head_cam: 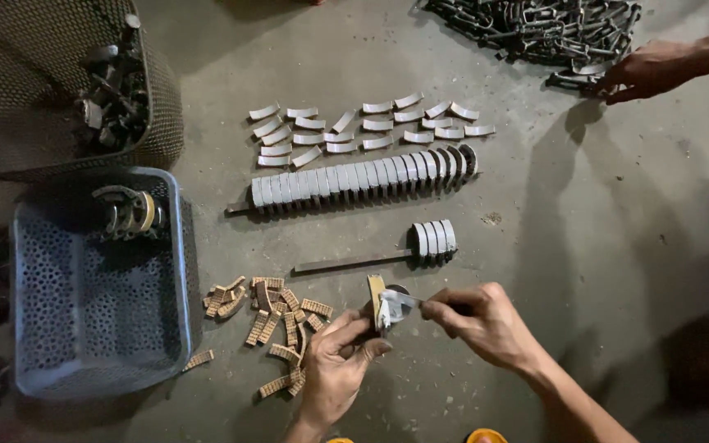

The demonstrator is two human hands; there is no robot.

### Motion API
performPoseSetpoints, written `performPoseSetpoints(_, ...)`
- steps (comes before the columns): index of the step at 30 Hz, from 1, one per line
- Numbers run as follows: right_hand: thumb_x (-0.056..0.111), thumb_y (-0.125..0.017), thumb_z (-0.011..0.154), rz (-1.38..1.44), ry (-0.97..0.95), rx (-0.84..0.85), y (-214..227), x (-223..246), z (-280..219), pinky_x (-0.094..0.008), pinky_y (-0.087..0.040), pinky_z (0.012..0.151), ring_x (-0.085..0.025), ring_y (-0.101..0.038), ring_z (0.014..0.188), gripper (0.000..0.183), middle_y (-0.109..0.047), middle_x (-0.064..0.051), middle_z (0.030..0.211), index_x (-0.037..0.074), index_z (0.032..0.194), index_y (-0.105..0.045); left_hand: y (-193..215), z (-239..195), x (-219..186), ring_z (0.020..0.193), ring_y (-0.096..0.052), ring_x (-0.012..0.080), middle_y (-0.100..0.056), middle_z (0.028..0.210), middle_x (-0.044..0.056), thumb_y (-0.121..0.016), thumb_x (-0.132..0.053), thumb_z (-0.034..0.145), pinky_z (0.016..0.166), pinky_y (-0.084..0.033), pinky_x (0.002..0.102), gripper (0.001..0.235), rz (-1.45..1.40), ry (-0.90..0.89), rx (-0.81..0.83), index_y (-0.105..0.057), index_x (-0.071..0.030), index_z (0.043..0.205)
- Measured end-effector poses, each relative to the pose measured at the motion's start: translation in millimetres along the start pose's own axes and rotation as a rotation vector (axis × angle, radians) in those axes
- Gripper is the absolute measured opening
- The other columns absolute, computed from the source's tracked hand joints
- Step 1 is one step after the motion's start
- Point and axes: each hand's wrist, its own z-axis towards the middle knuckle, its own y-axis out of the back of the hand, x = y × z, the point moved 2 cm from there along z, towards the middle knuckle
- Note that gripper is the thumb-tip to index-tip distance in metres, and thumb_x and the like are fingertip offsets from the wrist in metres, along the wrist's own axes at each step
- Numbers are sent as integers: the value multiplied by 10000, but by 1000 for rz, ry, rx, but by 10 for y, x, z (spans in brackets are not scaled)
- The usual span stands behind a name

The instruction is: Applying paste or grease to the back of engine bearings using a small spatula tool

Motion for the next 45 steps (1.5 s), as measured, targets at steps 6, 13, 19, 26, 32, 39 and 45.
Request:
performPoseSetpoints(6, 112, -764, 791, -236, 344, -71, 26, 209, -260, -260, -356, 326, -77, -455, 364, 87, -717, 11, 536, 53, 806, -826, 16, 31, 116, 559, -454, 81, -705, 893, 40, -802, -148, 824, 456, -363, 226, 219, -24, -39, 13, -804, -10, 994)
performPoseSetpoints(13, 119, -772, 795, -247, 254, -34, -31, 330, -228, -275, -400, 334, -84, -489, 362, 100, -760, -2, 575, 37, 812, -827, 0, 8, -9, 695, -553, 117, -656, 917, 52, -806, -60, 813, 576, -475, 247, 217, 5, -60, 46, -787, 29, 1010)
performPoseSetpoints(19, 149, -784, 795, -254, 136, -30, -20, 278, -199, -287, -366, 338, -87, -444, 353, 115, -724, -6, 500, 59, 810, -855, 8, -7, 1, 758, -653, 131, -692, 994, 67, -782, 6, 811, 642, -587, 234, 210, 4, -124, 59, -772, 18, 1020)
performPoseSetpoints(26, 166, -785, 802, -196, 134, -38, 1, 169, -126, -288, -355, 323, -91, -446, 346, 156, -651, -9, 436, 31, 815, -861, 10, -40, 91, 845, -699, 170, -667, 1062, 89, -716, 151, 769, 791, -703, 253, 285, -33, -118, 101, -750, 52, 1033)
performPoseSetpoints(32, 237, -797, 825, -93, -192, 79, 70, -73, -14, -281, -386, 364, -128, -507, 400, 240, -655, -57, 474, 23, 792, -899, 6, -73, 222, 818, -717, 162, -703, 1040, 87, -739, 111, 755, 750, -681, 236, 303, 56, -119, 137, -763, 21, 1042)
performPoseSetpoints(39, 130, -803, 857, 271, -287, 163, 123, -318, 48, -300, -277, 389, -148, -390, 405, 271, -536, -84, 456, -104, 733, -863, 8, -91, 240, 807, -642, 142, -662, 1056, 66, -693, 165, 756, 707, -638, 231, 340, -6, -137, 226, -752, 31, 1063)
performPoseSetpoints(45, 176, -710, 852, 136, 147, -216, 57, -321, -175, -255, -350, 331, -99, -467, 389, 212, -696, -44, 507, 40, 729, -815, -69, -108, 464, 942, -643, 202, -658, 1162, 126, -697, 97, 862, 830, -641, 273, 314, -397, -32, 137, -739, -3, 1156)
